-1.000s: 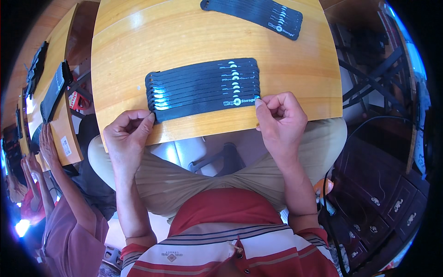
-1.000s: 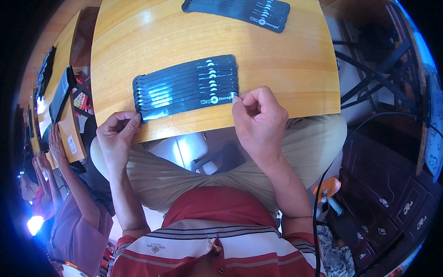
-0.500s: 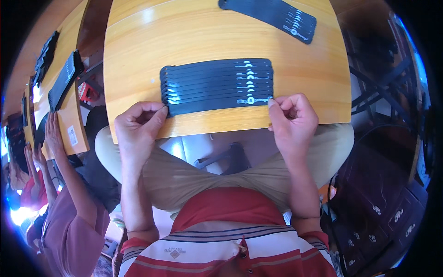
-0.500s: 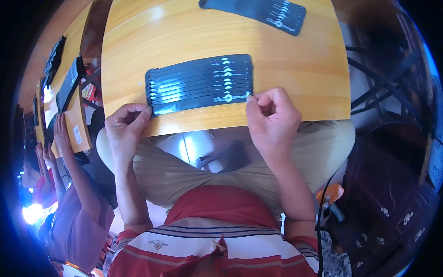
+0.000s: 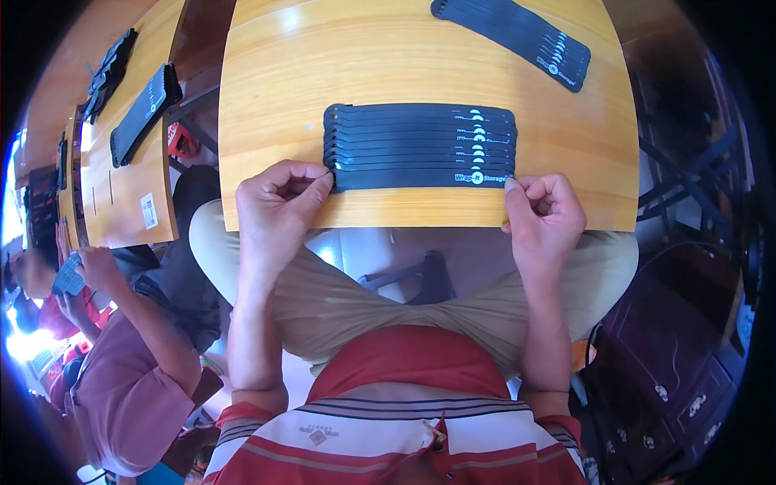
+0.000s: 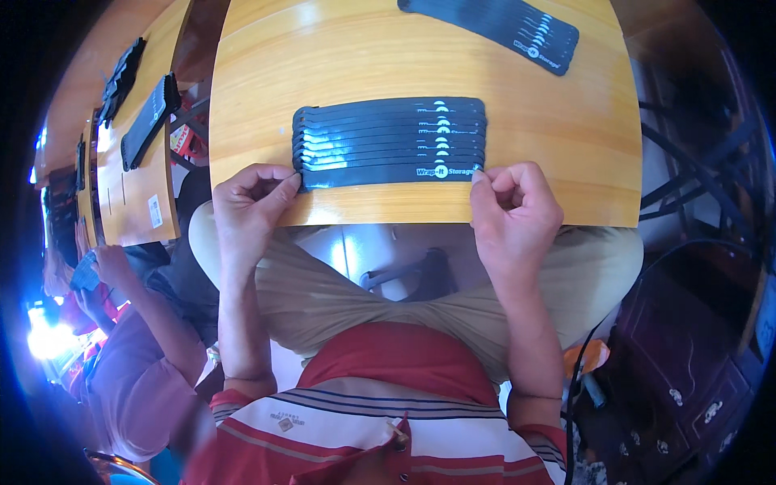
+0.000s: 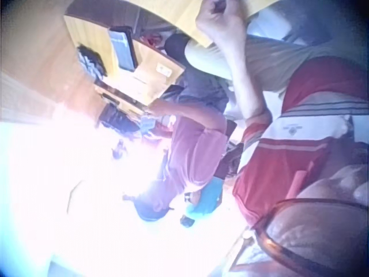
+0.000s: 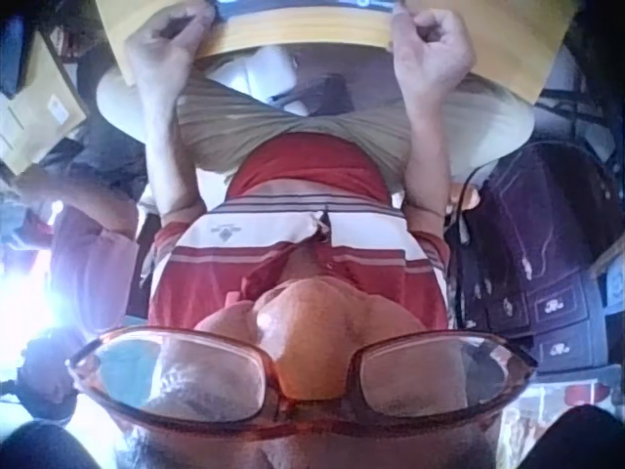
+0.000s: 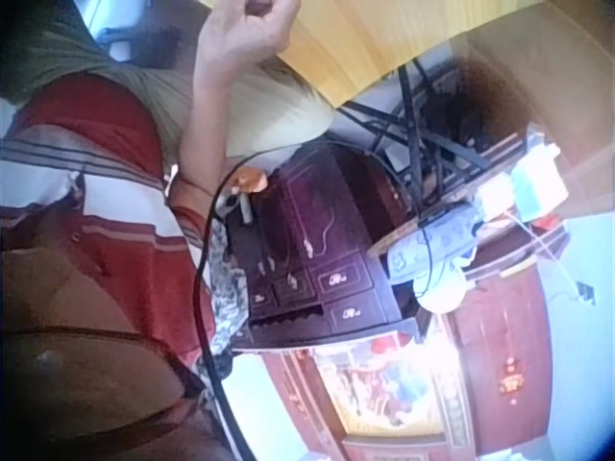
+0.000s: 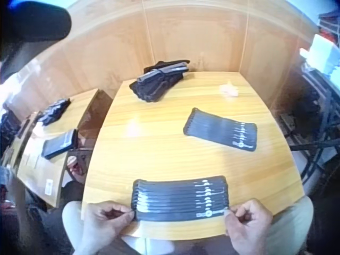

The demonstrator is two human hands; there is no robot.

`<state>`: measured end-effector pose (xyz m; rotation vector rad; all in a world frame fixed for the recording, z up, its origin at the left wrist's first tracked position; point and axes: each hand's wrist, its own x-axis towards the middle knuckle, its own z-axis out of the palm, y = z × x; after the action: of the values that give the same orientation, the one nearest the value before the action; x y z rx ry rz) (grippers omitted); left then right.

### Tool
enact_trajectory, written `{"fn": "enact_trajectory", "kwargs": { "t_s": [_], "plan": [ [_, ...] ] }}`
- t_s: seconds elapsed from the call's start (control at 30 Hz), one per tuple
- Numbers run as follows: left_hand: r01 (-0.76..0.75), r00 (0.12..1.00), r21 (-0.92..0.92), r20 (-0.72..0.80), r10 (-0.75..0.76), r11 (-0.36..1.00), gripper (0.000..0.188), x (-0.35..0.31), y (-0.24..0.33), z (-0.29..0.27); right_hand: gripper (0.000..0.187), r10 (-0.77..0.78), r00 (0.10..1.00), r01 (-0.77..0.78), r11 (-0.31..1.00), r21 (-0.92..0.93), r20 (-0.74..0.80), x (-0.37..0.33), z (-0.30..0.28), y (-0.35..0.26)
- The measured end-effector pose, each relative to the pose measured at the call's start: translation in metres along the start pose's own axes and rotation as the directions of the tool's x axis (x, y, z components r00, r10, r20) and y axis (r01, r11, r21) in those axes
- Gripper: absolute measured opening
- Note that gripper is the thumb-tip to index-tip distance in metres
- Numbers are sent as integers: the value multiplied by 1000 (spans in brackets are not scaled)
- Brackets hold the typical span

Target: Organizing and stacking small black textile strips on a table.

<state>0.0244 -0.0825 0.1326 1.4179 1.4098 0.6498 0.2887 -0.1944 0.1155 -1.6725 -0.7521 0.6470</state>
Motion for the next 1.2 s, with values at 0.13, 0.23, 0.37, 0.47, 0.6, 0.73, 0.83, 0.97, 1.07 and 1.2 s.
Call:
{"fn": "enact_trajectory", "kwargs": {
  "t_s": [0.13,0.23,0.37,0.47,0.6,0.73,0.83,0.97,1.07,1.2],
  "plan": [
    [14,1000,25,-17,-13,1000,9,-1,4,2,26,-2,1000,2,1000,-27,10,0,-1,-1],
    [12,1000,45,-22,-11,999,8,-2,8,3,26,-3,1000,5,999,-49,22,1,-1,-2],
    [-13,1000,102,-7,14,995,9,-1,9,3,26,-2,1000,4,998,-61,21,2,0,-3],
    [-23,1000,125,-14,25,992,10,-1,8,3,26,1,1000,1,998,-69,27,2,-1,-2],
    [-29,999,161,-18,32,987,10,-2,11,3,26,5,1000,-4,998,-63,23,2,-1,-1],
    [-39,999,183,-23,44,982,10,-1,10,4,25,3,1000,0,994,-109,25,3,-1,2],
    [-36,999,202,-21,41,979,11,1,10,3,25,-15,1000,18,993,-121,23,3,-1,1],
    [-24,1000,178,-9,26,984,11,2,7,2,24,-21,1000,24,992,-125,23,4,-1,1],
    [-41,999,154,20,38,987,12,5,6,0,24,-32,999,34,992,-118,17,4,-1,3],
    [-59,998,159,45,53,985,11,7,7,-2,24,-52,998,58,989,-136,45,5,-4,3]
  ]
}}
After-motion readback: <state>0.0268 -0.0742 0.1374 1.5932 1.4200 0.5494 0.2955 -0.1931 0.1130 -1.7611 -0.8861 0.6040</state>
